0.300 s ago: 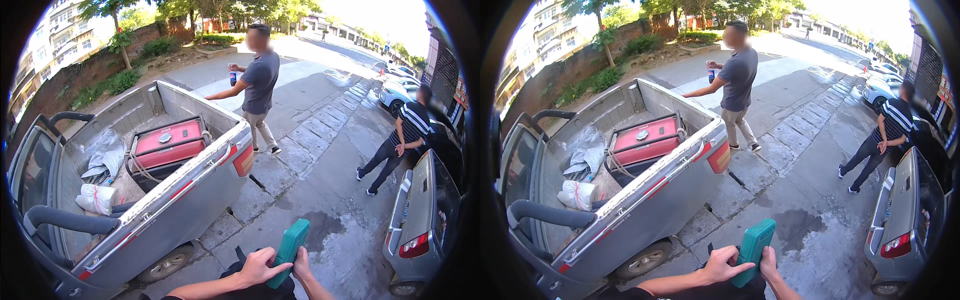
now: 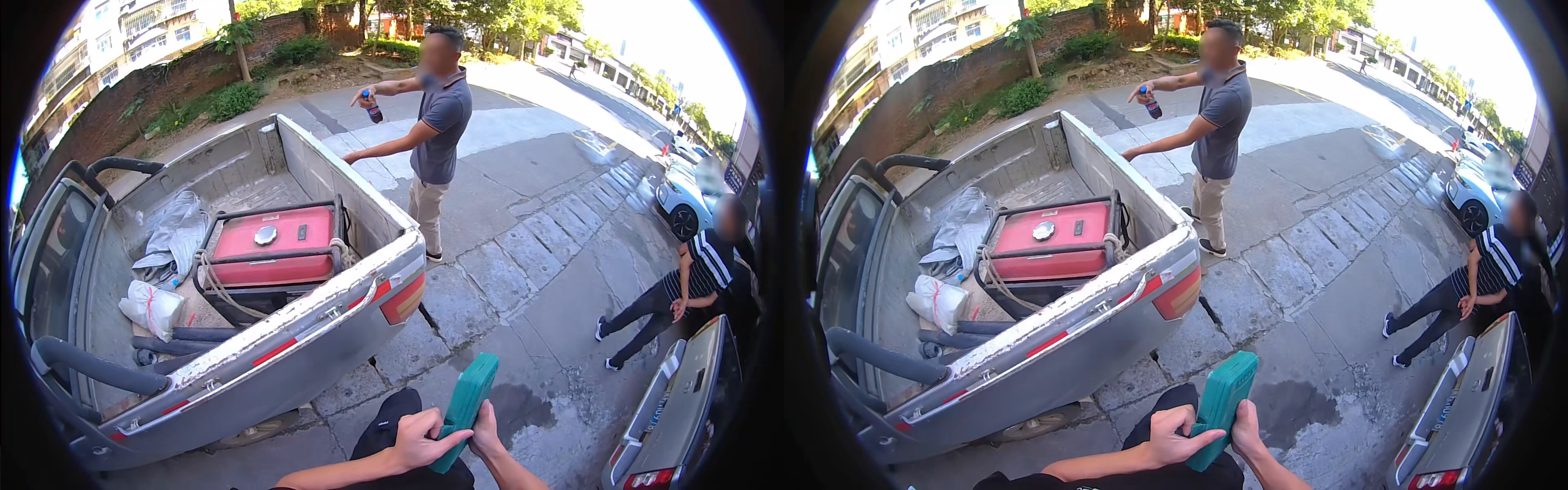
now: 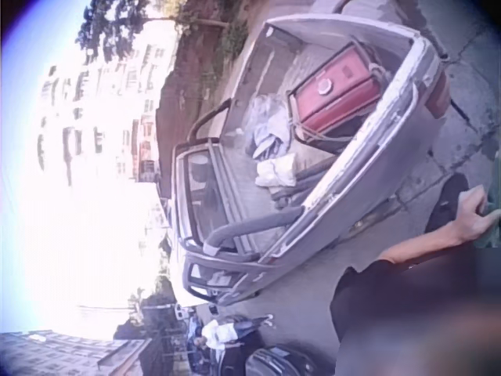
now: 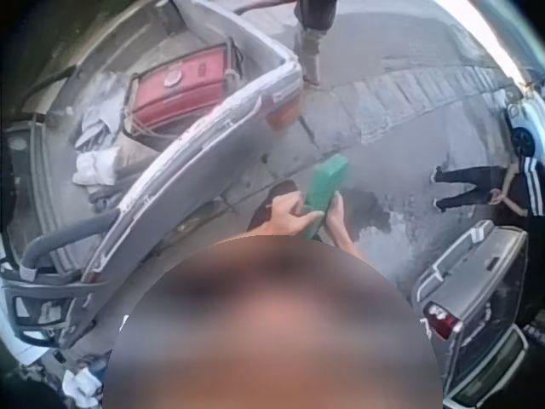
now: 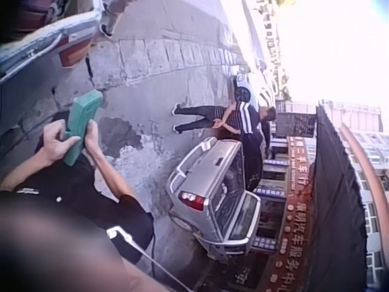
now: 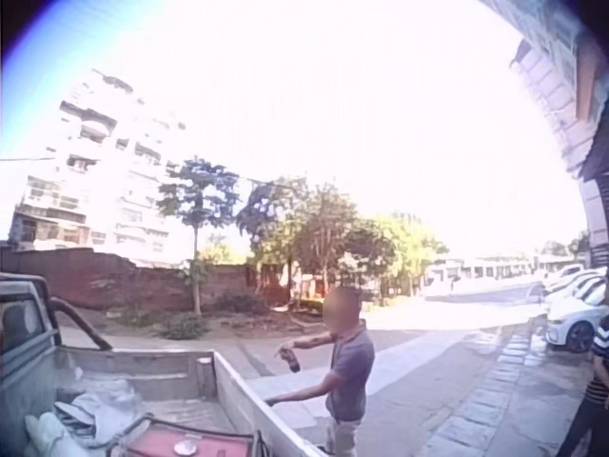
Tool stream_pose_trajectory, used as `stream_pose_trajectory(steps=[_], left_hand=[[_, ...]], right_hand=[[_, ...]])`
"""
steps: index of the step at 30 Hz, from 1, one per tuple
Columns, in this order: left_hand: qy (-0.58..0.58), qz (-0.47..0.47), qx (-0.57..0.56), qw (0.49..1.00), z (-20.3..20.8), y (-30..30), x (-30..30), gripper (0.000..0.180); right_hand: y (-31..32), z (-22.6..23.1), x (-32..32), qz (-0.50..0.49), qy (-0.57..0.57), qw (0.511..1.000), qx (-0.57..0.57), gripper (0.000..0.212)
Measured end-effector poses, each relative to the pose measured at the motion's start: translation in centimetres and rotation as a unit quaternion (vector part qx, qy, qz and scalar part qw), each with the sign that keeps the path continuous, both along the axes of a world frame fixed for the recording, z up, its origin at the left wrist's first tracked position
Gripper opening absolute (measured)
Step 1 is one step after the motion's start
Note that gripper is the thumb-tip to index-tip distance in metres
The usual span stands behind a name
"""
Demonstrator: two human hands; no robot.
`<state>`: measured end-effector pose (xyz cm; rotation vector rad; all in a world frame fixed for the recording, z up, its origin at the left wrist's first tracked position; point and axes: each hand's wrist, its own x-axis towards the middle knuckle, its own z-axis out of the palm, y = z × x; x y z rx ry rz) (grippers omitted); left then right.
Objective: The person walks from a workshop to a silver pickup truck with the hood open, opens a green socket set, and uses a socket wrench to loosen and remove a hose clamp on the engine. The person then pulls the hose off the engine and sets it aside.
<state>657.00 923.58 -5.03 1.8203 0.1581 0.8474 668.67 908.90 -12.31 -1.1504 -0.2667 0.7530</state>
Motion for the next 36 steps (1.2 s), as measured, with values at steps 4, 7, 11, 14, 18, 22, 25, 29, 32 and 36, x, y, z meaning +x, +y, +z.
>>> stream_pose_trajectory(steps=[4,7,11,14,18,22,25,29,32,36], left_hand=[[0.013,-0.022,-0.037,0.999,-2.0,3.9,10.8,0.062],[0.017,-0.014,-0.033,0.999,-2.7,7.1,19.9,0.06],[0.008,0.001,-0.006,1.0,-1.4,10.9,32.1,0.055],[0.023,-0.003,0.021,1.0,0.2,13.6,40.5,0.05],[0.058,-0.039,0.011,0.997,0.7,16.4,49.2,0.048],[0.105,0.003,0.004,0.994,-1.3,18.6,57.6,0.047],[0.138,0.077,0.008,0.987,-3.2,20.0,64.1,0.048],[0.203,0.112,-0.049,0.972,-4.0,21.7,71.5,0.048],[0.197,0.156,-0.045,0.967,-3.8,23.0,76.0,0.05],[0.2,0.204,-0.057,0.957,-3.6,25.7,80.5,0.05]], right_hand=[[3.1,-2.7,11.3,0.013,-0.032,0.999,0.003,0.073],[6.0,-3.6,20.6,0.004,-0.043,0.999,-0.024,0.073],[9.7,-2.6,32.2,-0.036,-0.018,0.999,-0.021,0.069],[11.5,-2.2,40.5,-0.085,0.011,0.996,-0.03,0.067],[13.5,-3.7,51.9,-0.027,0.074,0.997,-0.008,0.069],[17.6,-6.1,62.4,0.039,0.082,0.996,-0.013,0.07],[21.4,-7.1,69.4,0.105,0.087,0.99,-0.022,0.07],[25.5,-6.9,77.5,0.165,0.087,0.981,-0.043,0.069],[28.3,-6.5,82.8,0.206,0.091,0.972,-0.07,0.069],[33.3,-7.0,89.0,0.276,0.074,0.955,-0.073,0.069]])
